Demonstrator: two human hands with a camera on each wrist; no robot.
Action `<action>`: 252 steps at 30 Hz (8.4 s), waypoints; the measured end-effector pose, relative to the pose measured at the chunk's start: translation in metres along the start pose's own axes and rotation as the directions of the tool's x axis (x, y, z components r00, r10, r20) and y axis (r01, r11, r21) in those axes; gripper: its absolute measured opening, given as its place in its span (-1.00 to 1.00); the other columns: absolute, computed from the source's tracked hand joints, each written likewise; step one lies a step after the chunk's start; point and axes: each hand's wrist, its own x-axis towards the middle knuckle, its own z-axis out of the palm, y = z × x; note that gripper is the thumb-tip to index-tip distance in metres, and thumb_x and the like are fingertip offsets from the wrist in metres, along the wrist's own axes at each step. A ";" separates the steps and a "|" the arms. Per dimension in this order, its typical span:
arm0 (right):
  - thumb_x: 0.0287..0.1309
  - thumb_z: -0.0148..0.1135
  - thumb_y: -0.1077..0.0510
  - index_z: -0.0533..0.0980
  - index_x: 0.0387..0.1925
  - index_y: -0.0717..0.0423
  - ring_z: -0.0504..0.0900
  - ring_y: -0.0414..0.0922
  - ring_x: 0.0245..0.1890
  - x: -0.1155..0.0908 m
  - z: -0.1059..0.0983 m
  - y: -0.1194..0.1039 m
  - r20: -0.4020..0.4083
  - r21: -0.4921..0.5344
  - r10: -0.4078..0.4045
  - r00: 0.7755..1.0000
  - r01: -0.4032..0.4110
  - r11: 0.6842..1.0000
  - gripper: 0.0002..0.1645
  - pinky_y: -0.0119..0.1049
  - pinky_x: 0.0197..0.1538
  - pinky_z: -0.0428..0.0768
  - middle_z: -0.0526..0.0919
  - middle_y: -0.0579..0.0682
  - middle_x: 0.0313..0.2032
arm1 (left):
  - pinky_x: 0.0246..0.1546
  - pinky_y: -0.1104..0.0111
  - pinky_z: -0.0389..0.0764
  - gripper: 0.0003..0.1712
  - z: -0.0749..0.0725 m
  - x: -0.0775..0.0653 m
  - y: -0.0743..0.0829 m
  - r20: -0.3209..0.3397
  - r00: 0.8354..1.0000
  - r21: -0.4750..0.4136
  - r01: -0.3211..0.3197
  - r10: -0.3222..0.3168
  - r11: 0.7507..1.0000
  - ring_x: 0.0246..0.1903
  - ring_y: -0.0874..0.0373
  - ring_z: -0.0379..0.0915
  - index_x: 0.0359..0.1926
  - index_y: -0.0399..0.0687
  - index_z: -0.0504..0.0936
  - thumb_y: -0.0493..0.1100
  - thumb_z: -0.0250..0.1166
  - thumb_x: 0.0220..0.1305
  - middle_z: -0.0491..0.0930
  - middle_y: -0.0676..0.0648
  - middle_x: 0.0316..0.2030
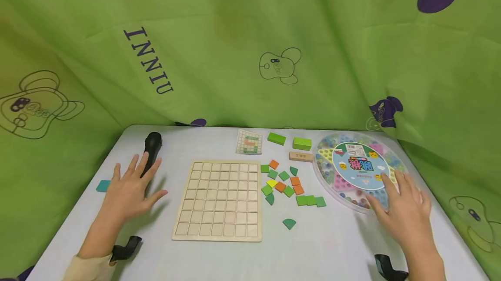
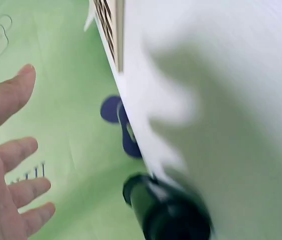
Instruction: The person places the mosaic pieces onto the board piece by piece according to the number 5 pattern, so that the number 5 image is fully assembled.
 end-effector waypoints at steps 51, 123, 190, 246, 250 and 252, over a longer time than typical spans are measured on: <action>0.10 0.28 0.33 0.50 -0.25 0.21 0.47 -0.11 -0.30 0.128 0.111 -0.102 0.385 0.531 -0.377 0.842 0.132 0.837 -0.84 -0.27 -0.24 0.48 0.53 0.09 -0.26 | 0.38 -0.19 -0.14 -0.10 0.054 0.014 0.030 0.248 0.933 -0.685 -0.021 0.260 0.728 0.43 -0.21 -0.12 0.34 -0.08 0.34 0.15 0.40 0.02 0.11 -0.21 0.42; 0.24 0.19 0.18 0.54 0.06 0.18 0.58 -0.02 -0.02 0.132 0.138 -0.279 0.326 0.755 -0.546 0.772 0.136 0.642 -0.64 -0.18 0.05 0.60 0.62 0.10 -0.02 | 0.42 -0.12 -0.17 -0.13 0.061 0.015 0.028 0.242 0.935 -0.690 -0.024 0.261 0.724 0.45 -0.11 -0.12 0.32 0.00 0.38 0.19 0.40 0.00 0.12 -0.09 0.43; 0.09 0.35 0.14 0.62 -0.16 0.08 0.50 -0.23 -0.32 0.099 0.146 -0.310 0.305 0.661 -0.560 0.771 0.251 0.707 -0.75 -0.40 -0.24 0.53 0.58 -0.08 -0.29 | 0.43 -0.10 -0.17 -0.14 0.059 0.016 0.025 0.246 0.929 -0.685 -0.034 0.275 0.728 0.45 -0.10 -0.12 0.33 -0.01 0.37 0.17 0.40 0.02 0.11 -0.11 0.43; 0.03 0.38 0.24 0.58 -0.04 0.17 0.57 -0.06 -0.19 0.050 0.111 -0.160 0.153 0.486 -0.158 0.975 0.065 0.871 -0.60 -0.18 -0.16 0.57 0.58 0.08 -0.13 | 0.41 -0.13 -0.18 -0.12 0.058 0.016 0.027 0.240 0.935 -0.711 -0.015 0.262 0.703 0.45 -0.14 -0.12 0.32 -0.05 0.37 0.13 0.43 -0.01 0.12 -0.13 0.43; 0.03 0.37 0.26 0.57 -0.02 0.14 0.60 -0.01 -0.15 0.046 0.108 -0.175 0.161 0.578 -0.196 0.967 0.069 0.813 -0.59 -0.08 -0.08 0.60 0.58 0.06 -0.12 | 0.41 -0.12 -0.17 -0.13 0.058 0.017 0.026 0.241 0.932 -0.703 -0.025 0.271 0.711 0.45 -0.13 -0.11 0.32 -0.05 0.38 0.13 0.42 0.00 0.12 -0.12 0.43; 0.04 0.37 0.25 0.56 -0.01 0.11 0.60 -0.01 -0.12 0.044 0.105 -0.186 0.179 0.622 -0.217 0.959 0.061 0.781 -0.59 -0.05 -0.04 0.60 0.58 0.02 -0.12 | 0.41 -0.12 -0.17 -0.13 0.058 0.018 0.026 0.239 0.930 -0.705 -0.031 0.279 0.708 0.45 -0.13 -0.11 0.32 -0.05 0.38 0.13 0.42 0.00 0.13 -0.12 0.43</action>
